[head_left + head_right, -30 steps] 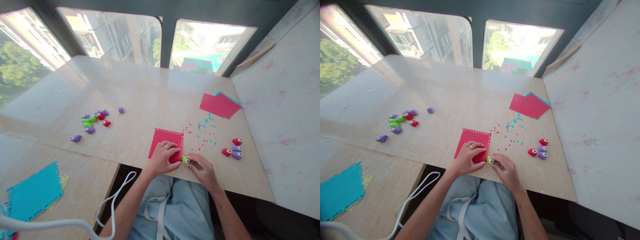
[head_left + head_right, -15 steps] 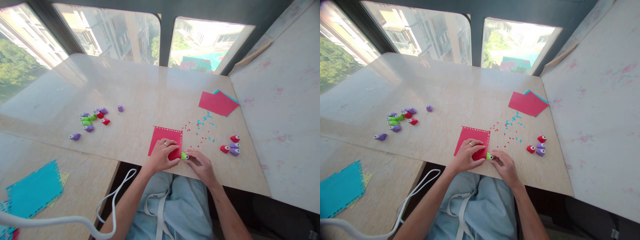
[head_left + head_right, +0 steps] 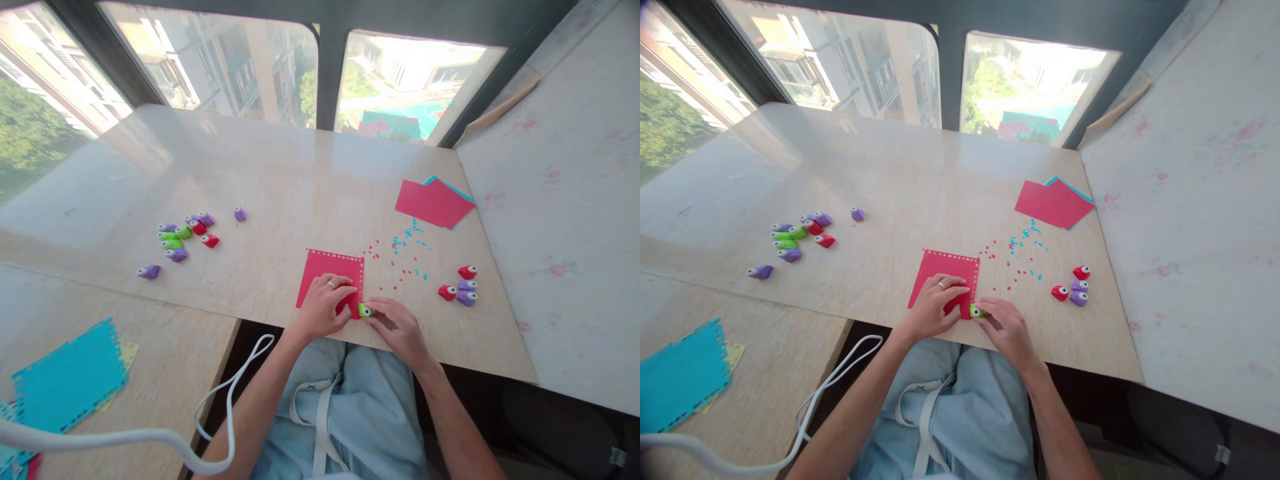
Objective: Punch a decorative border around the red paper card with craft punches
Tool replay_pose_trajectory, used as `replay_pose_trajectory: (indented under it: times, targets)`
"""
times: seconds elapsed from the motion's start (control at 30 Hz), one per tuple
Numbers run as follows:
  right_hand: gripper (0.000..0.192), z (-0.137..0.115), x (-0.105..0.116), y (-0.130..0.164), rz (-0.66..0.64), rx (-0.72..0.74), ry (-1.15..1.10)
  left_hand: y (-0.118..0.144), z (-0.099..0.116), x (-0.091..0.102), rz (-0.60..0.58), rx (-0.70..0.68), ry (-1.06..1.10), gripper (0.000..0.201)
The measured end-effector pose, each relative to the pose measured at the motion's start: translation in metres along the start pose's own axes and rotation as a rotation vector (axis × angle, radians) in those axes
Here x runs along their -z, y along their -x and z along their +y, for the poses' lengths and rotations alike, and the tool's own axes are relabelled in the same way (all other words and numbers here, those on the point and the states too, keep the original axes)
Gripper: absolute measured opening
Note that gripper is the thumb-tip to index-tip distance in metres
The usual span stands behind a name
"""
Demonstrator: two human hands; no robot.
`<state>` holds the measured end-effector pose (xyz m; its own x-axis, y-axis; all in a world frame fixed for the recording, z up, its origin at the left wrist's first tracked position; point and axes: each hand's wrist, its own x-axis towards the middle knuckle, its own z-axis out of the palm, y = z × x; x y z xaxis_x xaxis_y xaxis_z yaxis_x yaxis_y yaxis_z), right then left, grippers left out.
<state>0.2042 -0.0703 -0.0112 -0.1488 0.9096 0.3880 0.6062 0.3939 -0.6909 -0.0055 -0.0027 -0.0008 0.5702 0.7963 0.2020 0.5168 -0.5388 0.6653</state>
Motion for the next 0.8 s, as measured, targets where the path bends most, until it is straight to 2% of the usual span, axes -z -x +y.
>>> replay_pose_trajectory:
  times: [0.23, 0.47, 0.8]
  targets:
    - [0.024, -0.0069, -0.004, 0.0035, 0.02, -0.023, 0.033, -0.0005, 0.0008, -0.002, 0.004, -0.003, -0.036, 0.031]
    - [0.024, -0.0029, -0.005, 0.0038, 0.026, -0.094, -0.011, -0.001, -0.0024, -0.0035, 0.021, 0.001, -0.023, 0.031]
    - [0.017, -0.0063, -0.0028, 0.0026, -0.008, -0.039, -0.03, -0.0019, -0.0054, -0.0084, 0.07, 0.015, -0.027, 0.03]
